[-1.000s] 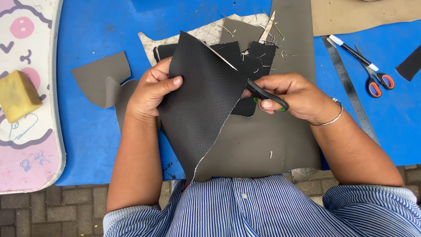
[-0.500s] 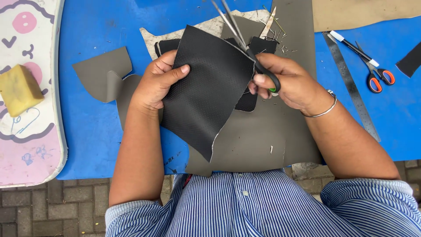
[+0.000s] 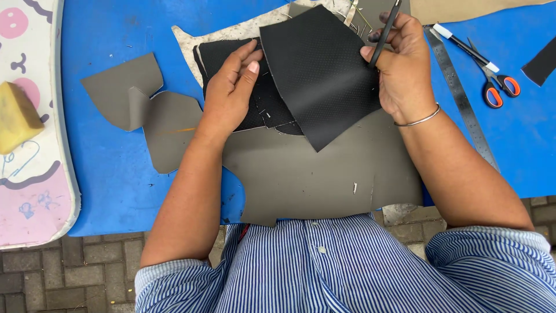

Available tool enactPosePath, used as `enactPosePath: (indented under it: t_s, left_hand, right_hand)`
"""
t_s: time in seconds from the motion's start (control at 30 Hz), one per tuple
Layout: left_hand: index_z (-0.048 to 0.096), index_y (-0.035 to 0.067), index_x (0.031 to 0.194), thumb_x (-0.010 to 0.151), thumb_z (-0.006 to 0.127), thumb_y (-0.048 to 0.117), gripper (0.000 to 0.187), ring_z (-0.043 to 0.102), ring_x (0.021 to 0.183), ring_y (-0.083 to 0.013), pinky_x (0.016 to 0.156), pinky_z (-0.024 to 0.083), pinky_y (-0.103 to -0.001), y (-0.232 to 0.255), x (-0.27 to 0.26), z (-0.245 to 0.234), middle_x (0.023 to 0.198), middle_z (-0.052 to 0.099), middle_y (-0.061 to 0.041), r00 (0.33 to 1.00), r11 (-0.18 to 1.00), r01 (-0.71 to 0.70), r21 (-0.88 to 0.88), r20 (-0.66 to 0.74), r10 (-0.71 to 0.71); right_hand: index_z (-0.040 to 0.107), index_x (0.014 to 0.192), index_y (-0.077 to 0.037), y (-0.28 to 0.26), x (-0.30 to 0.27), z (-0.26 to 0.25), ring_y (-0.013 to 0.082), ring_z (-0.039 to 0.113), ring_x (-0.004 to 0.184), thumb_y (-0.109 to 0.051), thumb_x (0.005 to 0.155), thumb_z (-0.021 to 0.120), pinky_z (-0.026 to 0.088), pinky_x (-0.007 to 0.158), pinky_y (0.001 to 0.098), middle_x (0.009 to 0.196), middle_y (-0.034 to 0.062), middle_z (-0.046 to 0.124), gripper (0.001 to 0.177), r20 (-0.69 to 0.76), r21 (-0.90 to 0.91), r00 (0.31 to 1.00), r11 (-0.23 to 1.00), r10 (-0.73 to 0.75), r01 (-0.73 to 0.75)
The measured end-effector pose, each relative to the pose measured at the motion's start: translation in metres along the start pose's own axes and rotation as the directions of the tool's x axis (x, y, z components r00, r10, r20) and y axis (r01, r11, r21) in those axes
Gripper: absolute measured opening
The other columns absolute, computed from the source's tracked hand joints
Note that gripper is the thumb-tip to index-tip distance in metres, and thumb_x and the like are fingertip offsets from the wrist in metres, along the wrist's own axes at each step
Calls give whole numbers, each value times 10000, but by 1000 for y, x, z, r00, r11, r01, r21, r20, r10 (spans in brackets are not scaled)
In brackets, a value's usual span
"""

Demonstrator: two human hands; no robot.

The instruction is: Trimming the edges of small black leather pieces using scissors on a workshop table

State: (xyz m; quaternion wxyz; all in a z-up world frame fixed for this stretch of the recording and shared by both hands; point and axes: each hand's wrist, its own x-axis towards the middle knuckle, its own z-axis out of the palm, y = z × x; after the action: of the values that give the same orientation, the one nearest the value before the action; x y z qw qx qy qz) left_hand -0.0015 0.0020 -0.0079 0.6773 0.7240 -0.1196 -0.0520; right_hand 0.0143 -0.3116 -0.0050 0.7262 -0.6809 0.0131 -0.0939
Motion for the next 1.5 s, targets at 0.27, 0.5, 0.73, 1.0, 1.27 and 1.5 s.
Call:
enactPosePath:
  t_s: [0.27,0.5,0.73,1.0,1.27,1.5]
  left_hand:
    - [503,32,1475,923,585,738,900,276,1440,-406,1165,211,-564,-36,8,11,1546,407,-150,980,429,178,886,-198,3]
    - [689,195,1123,708,894,557,588,313,1405,-342,1133,211,-524,-39,20,10,1496,414,-97,961,545,263,796,-269,-70]
    - [635,203,964,789,847,265,281,509,1118,-260,973,314,-467,-51,22,9,1132,626,24,980,655,117,747,-193,44]
    - [218,375,1641,991,674,-100,925,499,910,-102,932,451,-169,2,4,0,1134,573,-17,974,996,29,79,-228,-10]
    - [633,263,1402,871,742,202,546,415,595,-53,706,477,-192,-4,1,-10,1224,676,51,987,900,120,419,-147,-64]
    - [558,224,1452,917,637,-25,595,551,1316,-169,1223,323,-322,13,-2,-2,1441,642,-28,969,926,-118,358,-162,186]
  right_hand:
    - [483,1295,-123,31,5,-27,157,608,1080,223,800,645,521,901,256,1210,89,621,626,-115,-175,973,968,-200,178]
    - [449,1339,-139,39,3,-38,123,613,1029,161,804,671,522,810,226,1269,86,608,653,-62,-233,993,969,-96,79]
    - [493,1304,-125,33,4,-35,157,653,1064,204,749,647,550,864,246,1218,80,648,663,-124,-143,985,984,-120,102]
    - [488,1385,-112,27,-3,-37,60,516,749,117,798,707,470,684,210,1154,35,595,667,-6,-407,998,911,66,-63]
    - [553,1390,-89,-26,-30,-26,416,628,932,-334,958,751,478,687,532,1063,50,734,534,244,-921,949,258,-199,291]
    - [542,1240,-50,-59,-48,-2,124,708,885,-208,1060,617,519,863,278,896,55,746,251,302,-628,950,767,85,131]
